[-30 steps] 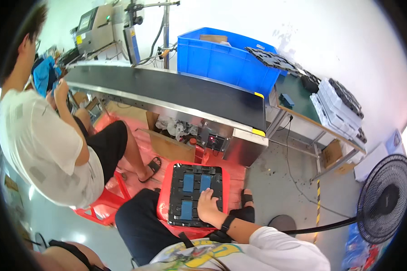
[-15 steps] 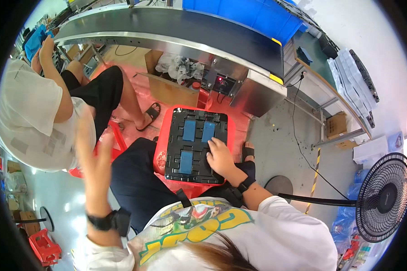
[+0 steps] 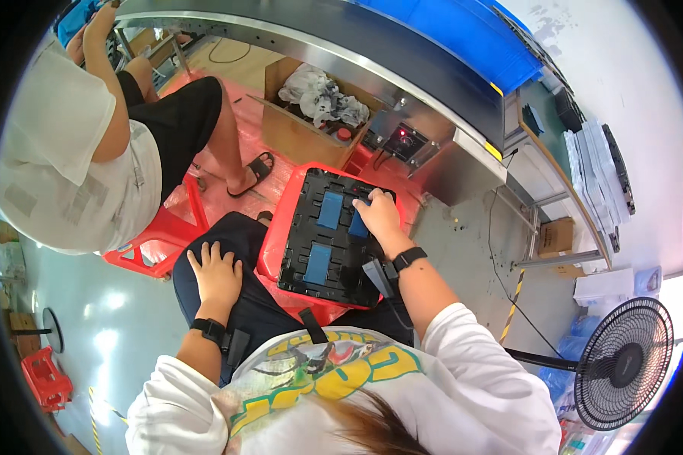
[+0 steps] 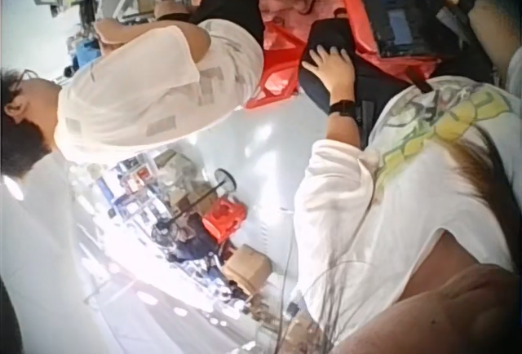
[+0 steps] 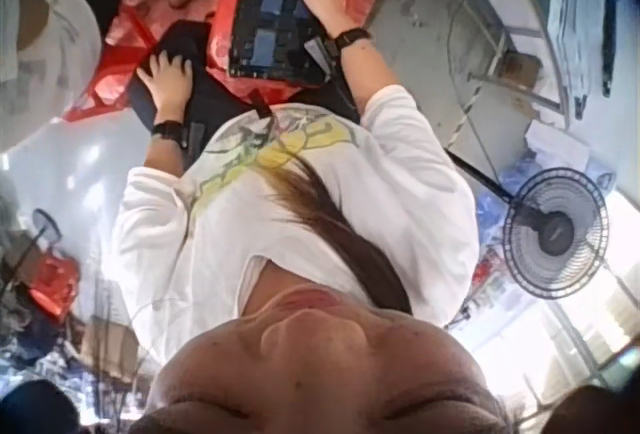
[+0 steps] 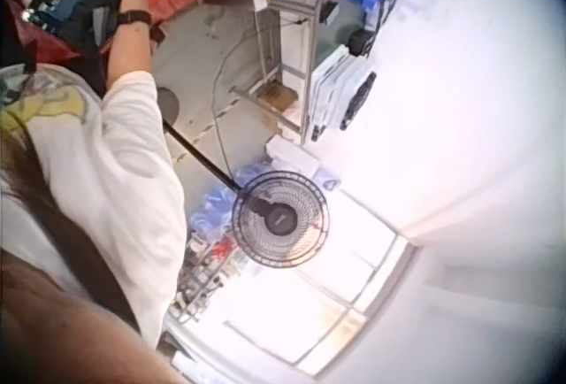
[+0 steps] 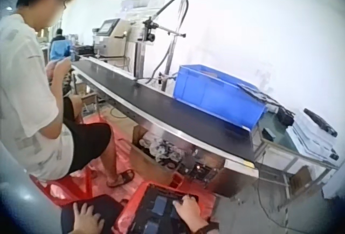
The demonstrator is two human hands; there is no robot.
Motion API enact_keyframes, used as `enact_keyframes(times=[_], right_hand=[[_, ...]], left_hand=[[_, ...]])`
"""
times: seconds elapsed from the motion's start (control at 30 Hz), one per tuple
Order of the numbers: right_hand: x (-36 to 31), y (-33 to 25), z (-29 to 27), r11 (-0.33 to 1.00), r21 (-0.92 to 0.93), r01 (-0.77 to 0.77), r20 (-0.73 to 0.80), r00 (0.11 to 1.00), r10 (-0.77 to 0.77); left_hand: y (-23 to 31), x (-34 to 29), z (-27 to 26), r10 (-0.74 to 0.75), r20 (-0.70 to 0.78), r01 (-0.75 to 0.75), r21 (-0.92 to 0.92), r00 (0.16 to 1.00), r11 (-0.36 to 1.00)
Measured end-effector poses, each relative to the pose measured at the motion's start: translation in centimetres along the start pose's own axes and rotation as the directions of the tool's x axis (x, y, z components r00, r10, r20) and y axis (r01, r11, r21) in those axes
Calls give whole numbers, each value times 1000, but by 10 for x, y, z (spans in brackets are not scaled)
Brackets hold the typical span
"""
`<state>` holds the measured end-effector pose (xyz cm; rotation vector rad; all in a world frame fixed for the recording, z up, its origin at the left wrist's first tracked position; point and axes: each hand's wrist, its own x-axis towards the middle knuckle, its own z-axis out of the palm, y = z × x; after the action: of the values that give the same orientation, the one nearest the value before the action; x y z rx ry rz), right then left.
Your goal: The recorder inserts blue cards into black plastic housings at a factory workbench.
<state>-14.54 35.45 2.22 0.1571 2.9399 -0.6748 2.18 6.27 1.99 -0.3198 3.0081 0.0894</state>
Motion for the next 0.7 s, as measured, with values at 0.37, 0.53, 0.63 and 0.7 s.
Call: enact_keyframes(times=[0.37, 0.53, 0.63, 0.7], right_hand=[[-1, 19, 27, 991, -102, 88, -180, 978, -105], [-3, 27, 29, 983, 10, 185, -261, 949, -176], [-7, 33, 27, 961, 87, 264, -274, 933, -232], [-2, 44, 26, 941, 80, 330, -281, 913, -296]], left_hand=[[-3, 7, 5, -32, -61, 30, -41, 998, 999], [-3, 7, 5, -40, -63, 36, -58, 997, 998], [-2, 7, 6, -40, -65, 35, -64, 997, 997], [-3, 8, 5, -37, -70, 32, -68, 997, 997]])
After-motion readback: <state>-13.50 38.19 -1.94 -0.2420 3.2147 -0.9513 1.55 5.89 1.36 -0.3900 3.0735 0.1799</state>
